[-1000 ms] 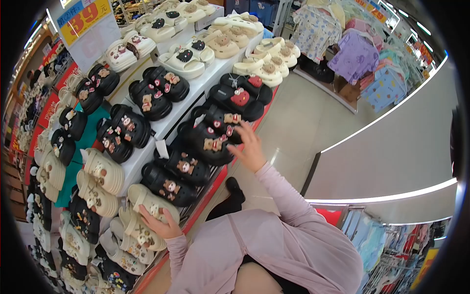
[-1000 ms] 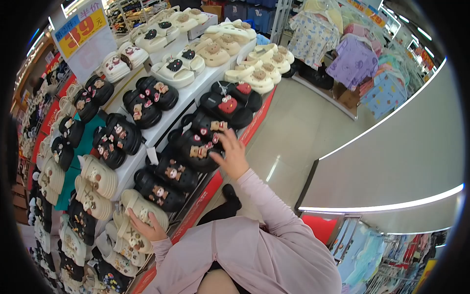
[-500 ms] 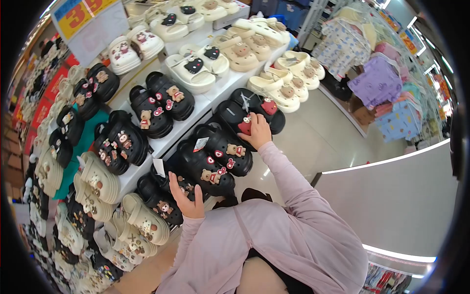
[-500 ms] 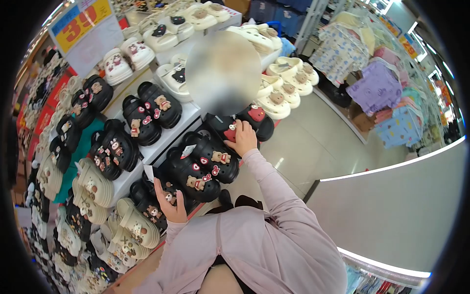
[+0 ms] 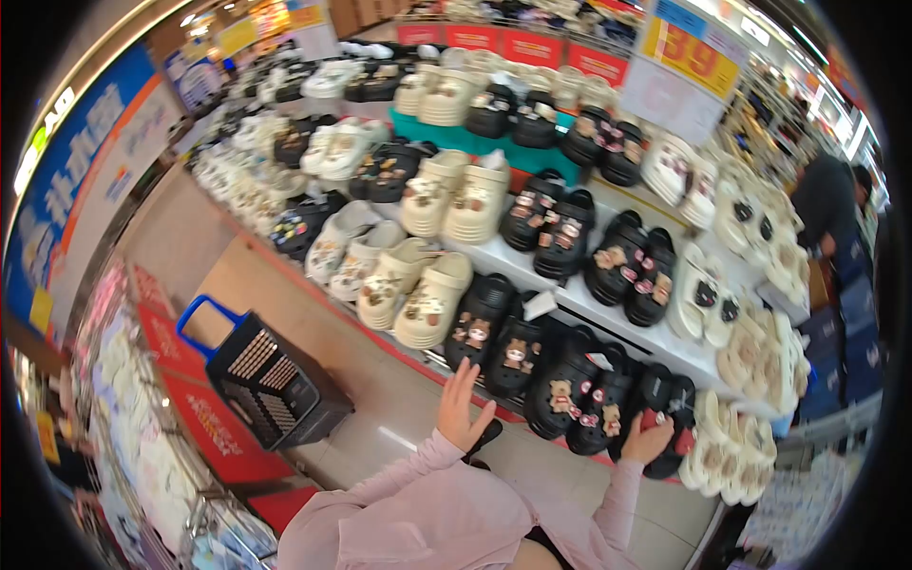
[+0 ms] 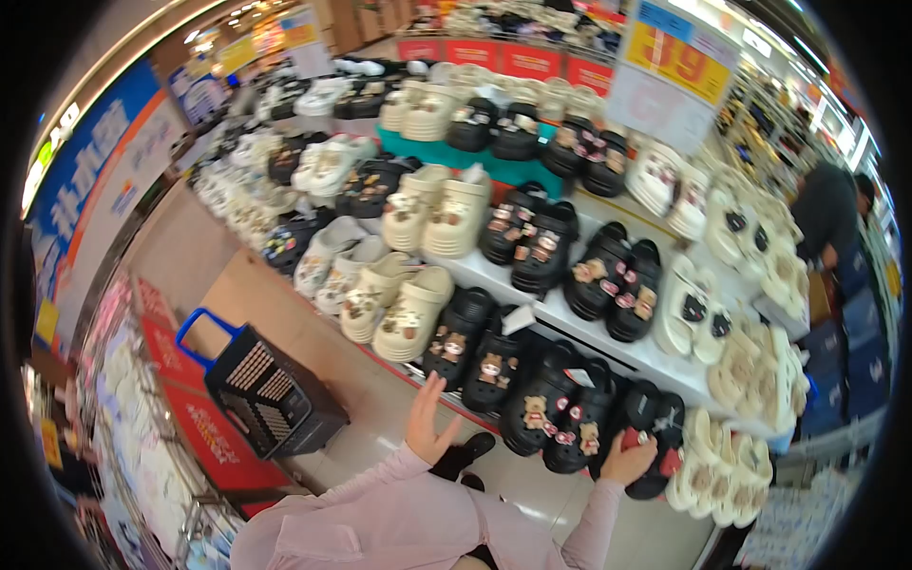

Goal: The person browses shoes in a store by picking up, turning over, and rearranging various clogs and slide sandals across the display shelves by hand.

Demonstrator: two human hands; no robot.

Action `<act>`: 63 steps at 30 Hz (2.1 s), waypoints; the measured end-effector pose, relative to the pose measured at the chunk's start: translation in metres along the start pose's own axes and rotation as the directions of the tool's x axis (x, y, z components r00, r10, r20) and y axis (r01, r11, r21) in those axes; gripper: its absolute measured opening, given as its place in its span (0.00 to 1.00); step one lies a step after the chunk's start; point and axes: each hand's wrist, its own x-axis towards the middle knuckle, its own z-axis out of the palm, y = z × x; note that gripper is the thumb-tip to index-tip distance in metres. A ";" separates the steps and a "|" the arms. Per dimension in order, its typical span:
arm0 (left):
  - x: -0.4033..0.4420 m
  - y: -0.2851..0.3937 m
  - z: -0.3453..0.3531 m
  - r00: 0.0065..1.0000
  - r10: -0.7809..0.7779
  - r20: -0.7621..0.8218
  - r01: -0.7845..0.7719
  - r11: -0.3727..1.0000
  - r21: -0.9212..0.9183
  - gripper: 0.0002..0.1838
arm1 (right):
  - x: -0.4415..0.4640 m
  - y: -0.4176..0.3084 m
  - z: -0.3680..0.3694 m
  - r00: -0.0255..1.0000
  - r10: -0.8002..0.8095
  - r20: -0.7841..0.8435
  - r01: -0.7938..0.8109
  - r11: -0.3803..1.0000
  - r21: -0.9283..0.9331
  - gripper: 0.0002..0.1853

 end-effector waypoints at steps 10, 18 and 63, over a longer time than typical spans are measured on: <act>-0.028 -0.064 -0.084 0.945 -0.226 -0.238 0.231 0.973 -0.005 0.30 | 0.000 -0.002 0.003 1.000 0.011 -0.015 -0.013 0.989 -0.149 0.34; 0.013 -0.170 -0.188 0.938 -0.185 -0.293 0.200 0.980 0.020 0.29 | 0.002 0.015 0.009 0.978 0.192 0.087 -0.163 0.950 -0.267 0.40; 0.027 -0.765 -0.645 -0.530 -0.534 -0.658 0.142 0.710 -0.690 0.18 | -0.009 -0.727 0.134 0.769 -0.571 0.285 0.369 0.763 0.531 0.26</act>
